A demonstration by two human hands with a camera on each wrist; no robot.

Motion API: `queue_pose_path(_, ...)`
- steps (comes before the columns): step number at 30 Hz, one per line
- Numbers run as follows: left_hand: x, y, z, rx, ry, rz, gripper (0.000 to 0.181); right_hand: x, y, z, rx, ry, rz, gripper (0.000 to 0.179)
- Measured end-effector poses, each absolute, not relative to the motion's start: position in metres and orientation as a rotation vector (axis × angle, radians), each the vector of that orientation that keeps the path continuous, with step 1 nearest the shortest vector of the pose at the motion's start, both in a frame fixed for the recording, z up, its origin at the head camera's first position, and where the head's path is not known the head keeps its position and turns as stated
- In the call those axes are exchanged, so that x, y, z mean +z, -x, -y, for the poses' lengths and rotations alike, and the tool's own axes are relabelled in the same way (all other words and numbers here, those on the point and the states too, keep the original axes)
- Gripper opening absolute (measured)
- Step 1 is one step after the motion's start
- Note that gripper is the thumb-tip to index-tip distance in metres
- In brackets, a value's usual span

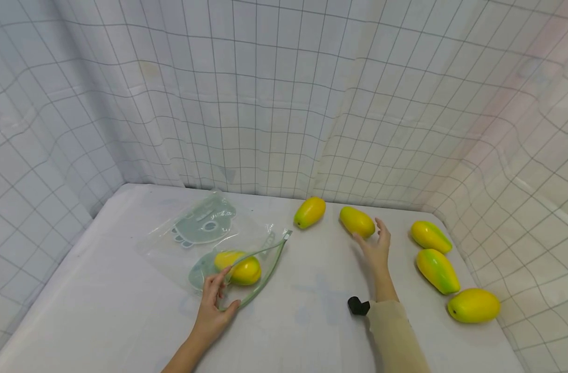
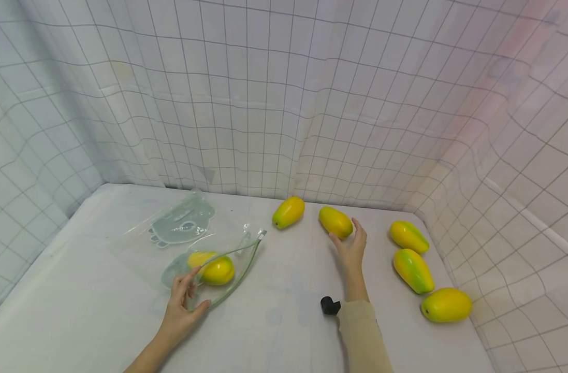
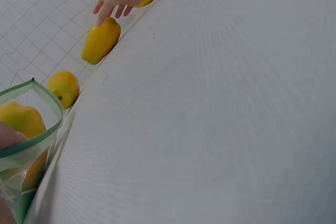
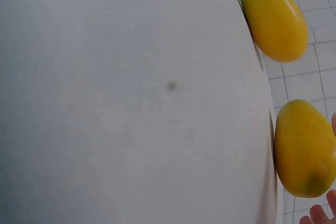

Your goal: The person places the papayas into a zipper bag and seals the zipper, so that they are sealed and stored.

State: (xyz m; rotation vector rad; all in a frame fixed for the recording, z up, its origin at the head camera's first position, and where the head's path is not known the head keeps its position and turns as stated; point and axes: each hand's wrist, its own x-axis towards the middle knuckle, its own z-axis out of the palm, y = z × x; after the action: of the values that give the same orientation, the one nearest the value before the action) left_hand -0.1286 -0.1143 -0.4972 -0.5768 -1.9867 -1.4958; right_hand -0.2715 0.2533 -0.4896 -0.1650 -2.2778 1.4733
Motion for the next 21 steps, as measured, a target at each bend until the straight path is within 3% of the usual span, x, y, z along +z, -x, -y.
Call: queue_pose_path(21,-0.498,0.129,0.114,-1.445,0.574,2.013,0.08,-0.504,0.286,-0.26,1.604,0.232,2.393,0.074)
